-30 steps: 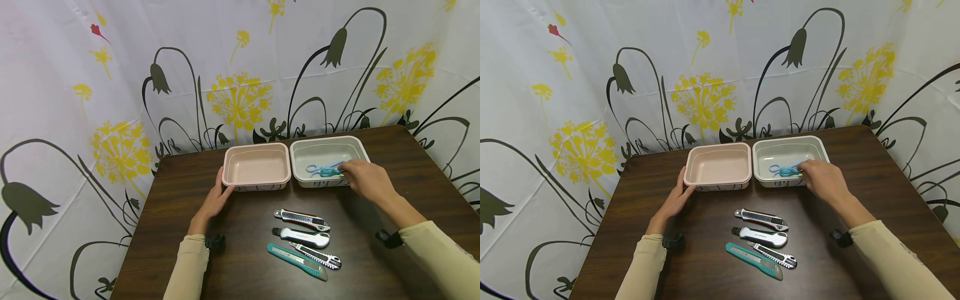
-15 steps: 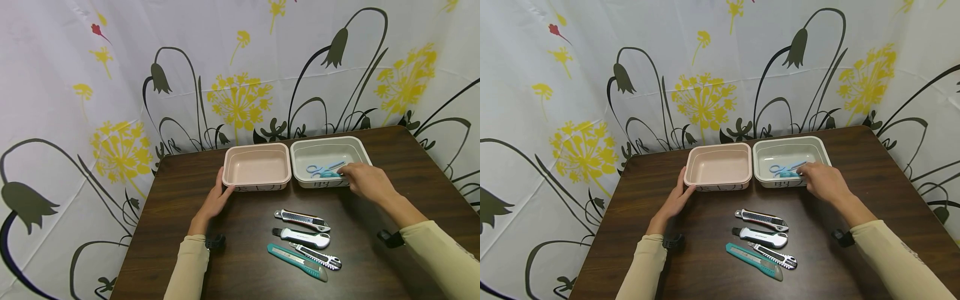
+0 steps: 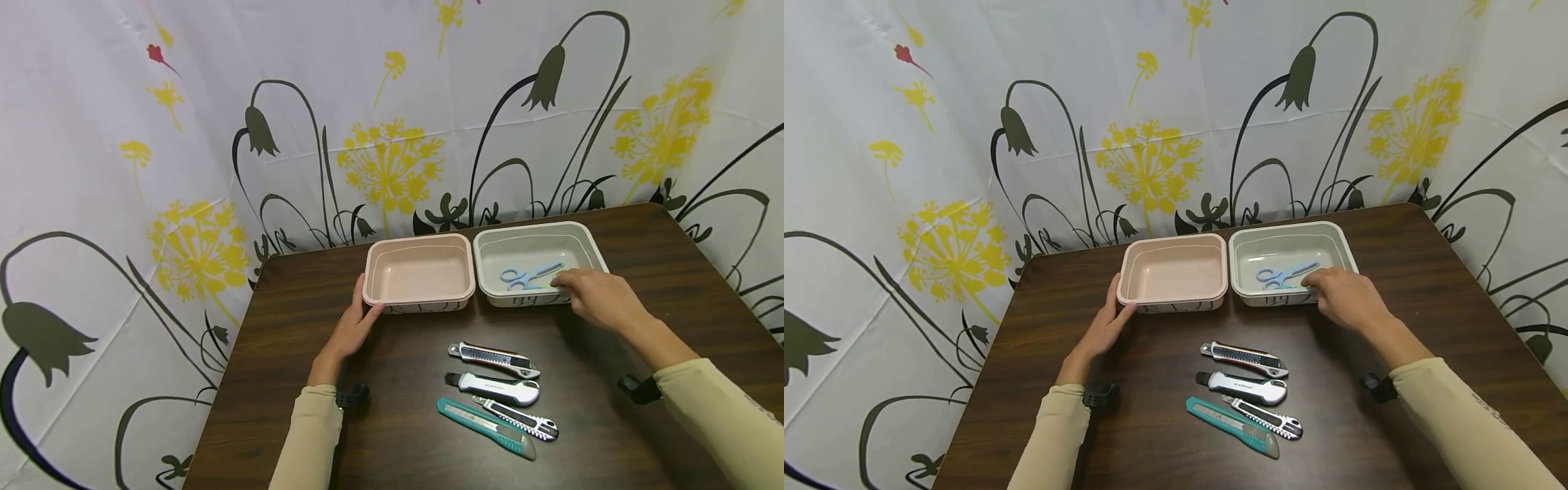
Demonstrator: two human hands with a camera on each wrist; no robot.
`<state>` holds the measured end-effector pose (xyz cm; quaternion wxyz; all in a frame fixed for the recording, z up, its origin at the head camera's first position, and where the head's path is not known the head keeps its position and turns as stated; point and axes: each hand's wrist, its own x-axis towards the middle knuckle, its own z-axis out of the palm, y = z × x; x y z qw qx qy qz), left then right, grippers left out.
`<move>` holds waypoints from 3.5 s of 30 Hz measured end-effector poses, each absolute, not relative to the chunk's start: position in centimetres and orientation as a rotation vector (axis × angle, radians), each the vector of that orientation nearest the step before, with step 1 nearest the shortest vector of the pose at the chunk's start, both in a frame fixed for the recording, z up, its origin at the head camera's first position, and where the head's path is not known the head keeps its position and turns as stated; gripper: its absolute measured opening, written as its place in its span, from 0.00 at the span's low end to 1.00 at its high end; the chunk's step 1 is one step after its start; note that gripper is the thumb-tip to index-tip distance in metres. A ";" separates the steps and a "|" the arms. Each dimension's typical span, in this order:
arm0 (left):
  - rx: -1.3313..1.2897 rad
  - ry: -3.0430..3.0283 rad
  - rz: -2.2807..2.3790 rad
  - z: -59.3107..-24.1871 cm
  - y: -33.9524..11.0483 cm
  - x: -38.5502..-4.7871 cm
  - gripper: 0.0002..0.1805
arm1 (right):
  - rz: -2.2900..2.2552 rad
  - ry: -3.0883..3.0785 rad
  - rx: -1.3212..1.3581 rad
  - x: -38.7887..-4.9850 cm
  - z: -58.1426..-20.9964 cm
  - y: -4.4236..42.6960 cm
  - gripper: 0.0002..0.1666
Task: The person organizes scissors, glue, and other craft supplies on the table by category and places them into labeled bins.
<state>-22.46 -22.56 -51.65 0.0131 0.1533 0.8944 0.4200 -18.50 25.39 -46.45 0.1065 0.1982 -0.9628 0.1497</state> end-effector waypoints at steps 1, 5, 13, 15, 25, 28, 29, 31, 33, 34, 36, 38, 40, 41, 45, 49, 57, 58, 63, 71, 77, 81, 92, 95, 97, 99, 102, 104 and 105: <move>0.478 2.786 1.311 -51.7 -22.6 -22.5 0.43 | 0.442 -2.832 0.585 -18.5 -46.5 25.4 0.14; 0.490 2.780 1.317 -51.7 -22.6 -22.4 0.43 | 0.443 -2.791 0.593 -18.5 -46.7 25.6 0.14; 0.480 2.793 1.310 -51.7 -22.5 -22.5 0.43 | 0.429 -2.630 0.620 -18.0 -46.7 25.6 0.12; 0.482 2.795 1.312 -51.6 -22.5 -22.5 0.43 | 0.430 -2.605 0.617 -17.9 -46.7 25.5 0.12; 0.495 2.792 1.324 -51.6 -22.4 -22.4 0.43 | 0.429 -2.503 0.652 -17.1 -46.5 25.3 0.13; 0.499 2.803 1.321 -51.6 -22.4 -22.3 0.43 | 0.421 -2.485 0.665 -16.7 -46.3 25.0 0.13; 0.514 2.807 1.319 -51.6 -22.4 -22.3 0.43 | 0.422 -2.475 0.673 -16.6 -46.2 24.9 0.13; 0.524 2.807 1.322 -51.5 -22.4 -22.3 0.43 | 0.428 -2.448 0.696 -16.3 -46.1 24.5 0.13; 0.527 2.803 1.325 -51.4 -22.4 -22.3 0.43 | 0.441 -2.414 0.730 -16.0 -46.0 24.0 0.13; 0.527 2.801 1.325 -51.3 -22.4 -22.3 0.43 | 0.449 -2.397 0.752 -15.9 -45.9 23.7 0.13; 0.510 2.797 1.324 -51.2 -22.4 -22.3 0.43 | 0.466 -2.369 0.804 -15.6 -46.0 23.0 0.12; 0.506 2.794 1.322 -51.2 -22.4 -22.3 0.44 | 0.470 -2.359 0.854 -15.3 -46.2 22.2 0.13; 0.504 2.793 1.321 -51.1 -22.4 -22.3 0.44 | 0.465 -2.370 0.902 -15.0 -46.5 21.4 0.14; 0.500 2.792 1.321 -51.2 -22.4 -22.2 0.44 | 0.461 -2.384 0.924 -14.8 -46.8 21.0 0.15; 0.497 2.794 1.309 -51.4 -22.5 -22.3 0.43 | 0.454 -2.477 0.984 -13.8 -47.9 19.2 0.15; 0.489 2.799 1.300 -51.5 -22.7 -22.3 0.43 | 0.456 -2.584 0.993 -13.1 -49.0 17.7 0.17; 0.499 2.790 1.305 -51.5 -22.7 -22.3 0.42 | 0.467 -2.678 0.971 -12.1 -50.6 16.5 0.20; 0.494 2.790 1.305 -51.5 -22.7 -22.3 0.43 | 0.467 -2.694 0.969 -12.0 -50.7 16.4 0.21; 0.496 2.788 1.309 -51.6 -22.7 -22.4 0.43 | 0.472 -2.735 0.971 -11.7 -51.3 16.1 0.22; 0.485 2.791 1.313 -51.4 -22.6 -22.3 0.43 | 0.457 -2.771 0.954 -11.8 -51.2 15.7 0.24; 0.481 2.782 1.316 -51.4 -22.6 -22.2 0.43 | 0.435 -2.824 0.990 -11.8 -51.1 15.3 0.25; 0.478 2.782 1.315 -51.3 -22.6 -22.1 0.42 | 0.452 -2.810 1.008 -11.6 -51.0 15.2 0.22; 0.480 2.792 1.323 -51.4 -22.5 -22.2 0.42 | 0.527 -2.778 1.036 -11.4 -50.9 15.3 0.18; 0.517 2.790 1.341 -51.5 -22.6 -22.3 0.43 | 0.519 -2.761 1.046 -11.4 -50.8 15.3 0.17; 0.535 2.789 1.350 -51.6 -22.7 -22.4 0.43 | 0.507 -2.752 1.047 -11.4 -50.8 15.3 0.15; 0.538 2.790 1.347 -51.6 -22.7 -22.4 0.43 | 0.500 -2.746 1.047 -11.5 -50.7 15.3 0.14; 0.540 2.791 1.346 -51.6 -22.7 -22.4 0.43 | 0.498 -2.739 1.049 -11.5 -50.6 15.3 0.13; 0.539 2.792 1.350 -51.5 -22.6 -22.3 0.43 | 0.505 -2.724 1.050 -11.6 -50.5 15.3 0.13; 0.539 2.794 1.350 -51.5 -22.6 -22.3 0.43 | 0.508 -2.713 1.051 -11.6 -50.5 15.3 0.13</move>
